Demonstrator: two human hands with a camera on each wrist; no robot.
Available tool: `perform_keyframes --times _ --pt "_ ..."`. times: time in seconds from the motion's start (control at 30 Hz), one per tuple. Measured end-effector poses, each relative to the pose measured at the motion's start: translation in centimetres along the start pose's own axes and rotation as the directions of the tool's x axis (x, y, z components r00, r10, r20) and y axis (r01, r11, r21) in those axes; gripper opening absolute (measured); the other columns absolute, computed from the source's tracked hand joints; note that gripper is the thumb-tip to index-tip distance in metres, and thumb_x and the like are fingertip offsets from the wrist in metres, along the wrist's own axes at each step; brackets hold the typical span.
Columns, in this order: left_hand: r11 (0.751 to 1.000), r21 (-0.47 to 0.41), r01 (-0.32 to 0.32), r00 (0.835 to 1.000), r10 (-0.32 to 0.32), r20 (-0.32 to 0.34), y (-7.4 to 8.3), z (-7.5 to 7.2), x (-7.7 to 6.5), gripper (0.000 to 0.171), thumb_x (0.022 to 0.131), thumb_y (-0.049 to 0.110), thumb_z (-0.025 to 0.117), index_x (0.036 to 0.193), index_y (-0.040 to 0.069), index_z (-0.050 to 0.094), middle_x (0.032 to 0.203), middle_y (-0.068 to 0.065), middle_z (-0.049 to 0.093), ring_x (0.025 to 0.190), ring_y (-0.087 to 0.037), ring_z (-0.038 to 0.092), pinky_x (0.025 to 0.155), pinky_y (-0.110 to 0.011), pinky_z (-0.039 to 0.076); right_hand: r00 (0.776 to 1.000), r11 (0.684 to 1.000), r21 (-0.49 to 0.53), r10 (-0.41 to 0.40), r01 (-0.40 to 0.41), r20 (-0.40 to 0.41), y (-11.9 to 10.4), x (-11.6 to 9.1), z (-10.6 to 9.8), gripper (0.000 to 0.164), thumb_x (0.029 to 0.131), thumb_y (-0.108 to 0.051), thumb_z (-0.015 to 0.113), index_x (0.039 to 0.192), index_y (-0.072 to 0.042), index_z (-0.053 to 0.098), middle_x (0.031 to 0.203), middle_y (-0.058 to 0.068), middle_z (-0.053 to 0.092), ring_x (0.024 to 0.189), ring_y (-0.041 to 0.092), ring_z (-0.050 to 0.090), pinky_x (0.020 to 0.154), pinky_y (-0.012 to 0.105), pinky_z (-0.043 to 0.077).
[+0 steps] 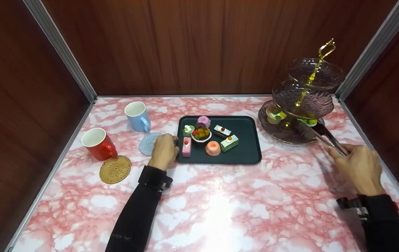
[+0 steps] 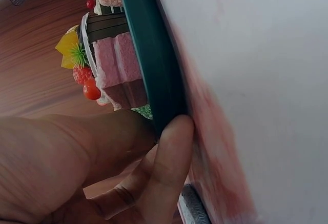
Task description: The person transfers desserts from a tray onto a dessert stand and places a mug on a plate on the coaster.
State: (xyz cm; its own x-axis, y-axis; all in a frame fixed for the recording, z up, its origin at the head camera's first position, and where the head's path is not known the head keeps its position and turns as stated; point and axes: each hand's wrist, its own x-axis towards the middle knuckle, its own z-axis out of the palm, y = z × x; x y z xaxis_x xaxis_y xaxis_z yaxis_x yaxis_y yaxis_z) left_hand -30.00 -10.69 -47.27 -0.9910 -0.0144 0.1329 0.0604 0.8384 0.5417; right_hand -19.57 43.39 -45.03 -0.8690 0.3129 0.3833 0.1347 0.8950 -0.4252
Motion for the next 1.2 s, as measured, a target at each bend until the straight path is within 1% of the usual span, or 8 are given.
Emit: perform_keyframes --times 0.1,0.27,0.43,0.6,0.8,0.97,1.03,1.2 --pt "1.000 0.000 -0.002 1.000 0.002 -0.004 0.0 0.0 0.0 0.033 0.074 0.005 0.069 0.106 0.010 0.069 0.102 -0.013 0.068 0.093 -0.028 0.064 0.079 -0.041 0.051 1.000 1.000 -0.007 0.017 -0.017 0.000 0.1 0.3 0.1 0.054 0.070 -0.065 0.063 0.100 -0.021 0.073 0.082 0.021 0.069 0.079 0.048 0.060 0.044 0.037 0.031" --pt "1.000 0.003 -0.014 1.000 0.014 -0.015 -0.1 0.1 0.0 0.031 0.073 0.005 0.068 0.104 0.011 0.070 0.099 -0.013 0.069 0.090 -0.028 0.064 0.077 -0.042 0.051 0.997 0.997 -0.031 0.065 -0.064 0.035 0.2 1.2 0.4 0.059 0.070 -0.070 0.060 0.104 -0.023 0.072 0.085 0.020 0.069 0.083 0.048 0.060 0.044 0.037 0.032" --pt "0.999 0.016 -0.039 0.999 0.039 -0.029 -0.2 0.1 0.0 0.028 0.072 0.005 0.068 0.099 0.011 0.072 0.095 -0.012 0.069 0.087 -0.028 0.064 0.074 -0.042 0.051 0.999 0.999 -0.010 0.037 -0.037 0.009 0.2 1.9 1.3 0.056 0.070 -0.067 0.062 0.099 -0.021 0.074 0.088 0.019 0.070 0.080 0.046 0.061 0.044 0.039 0.033" --pt "0.997 0.039 -0.059 0.998 0.060 -0.032 -0.2 0.1 0.1 0.026 0.073 0.006 0.068 0.098 0.010 0.072 0.094 -0.013 0.069 0.087 -0.029 0.065 0.075 -0.043 0.051 0.997 0.998 -0.018 0.067 -0.067 0.049 -0.1 2.7 2.0 0.063 0.071 -0.069 0.058 0.106 -0.019 0.071 0.096 0.021 0.068 0.082 0.046 0.060 0.044 0.038 0.033" --pt "0.999 0.019 -0.040 0.999 0.040 -0.018 -0.2 0.2 0.1 0.025 0.073 0.006 0.068 0.098 0.009 0.071 0.096 -0.013 0.069 0.087 -0.029 0.065 0.075 -0.043 0.051 0.992 0.994 -0.018 0.108 -0.107 0.065 -0.6 3.7 2.9 0.068 0.070 -0.072 0.056 0.104 -0.015 0.072 0.091 0.020 0.069 0.080 0.043 0.061 0.044 0.037 0.033" --pt "1.000 0.013 -0.026 1.000 0.026 -0.011 -0.3 0.3 0.2 0.028 0.074 0.007 0.068 0.101 0.010 0.071 0.099 -0.013 0.069 0.089 -0.028 0.064 0.076 -0.042 0.051 0.988 0.991 -0.008 0.136 -0.136 0.073 -1.3 4.7 3.8 0.073 0.068 -0.075 0.055 0.110 -0.017 0.069 0.101 0.021 0.067 0.087 0.044 0.060 0.046 0.043 0.036" --pt "0.999 0.022 -0.024 1.000 0.024 -0.010 -0.3 0.3 0.3 0.028 0.073 0.007 0.068 0.101 0.011 0.071 0.098 -0.013 0.068 0.089 -0.028 0.064 0.076 -0.042 0.051 0.987 0.990 -0.009 0.140 -0.139 0.080 -1.5 5.1 4.1 0.074 0.068 -0.076 0.054 0.114 -0.019 0.067 0.106 0.021 0.066 0.091 0.045 0.059 0.048 0.044 0.037" --pt "0.999 0.037 -0.035 0.999 0.035 -0.017 -0.1 0.3 0.2 0.026 0.073 0.007 0.069 0.099 0.011 0.071 0.096 -0.013 0.068 0.089 -0.028 0.064 0.077 -0.042 0.050 0.989 0.993 0.003 0.121 -0.122 0.080 -1.8 5.7 4.7 0.069 0.069 -0.074 0.055 0.111 -0.020 0.069 0.101 0.020 0.068 0.089 0.043 0.060 0.050 0.042 0.036"
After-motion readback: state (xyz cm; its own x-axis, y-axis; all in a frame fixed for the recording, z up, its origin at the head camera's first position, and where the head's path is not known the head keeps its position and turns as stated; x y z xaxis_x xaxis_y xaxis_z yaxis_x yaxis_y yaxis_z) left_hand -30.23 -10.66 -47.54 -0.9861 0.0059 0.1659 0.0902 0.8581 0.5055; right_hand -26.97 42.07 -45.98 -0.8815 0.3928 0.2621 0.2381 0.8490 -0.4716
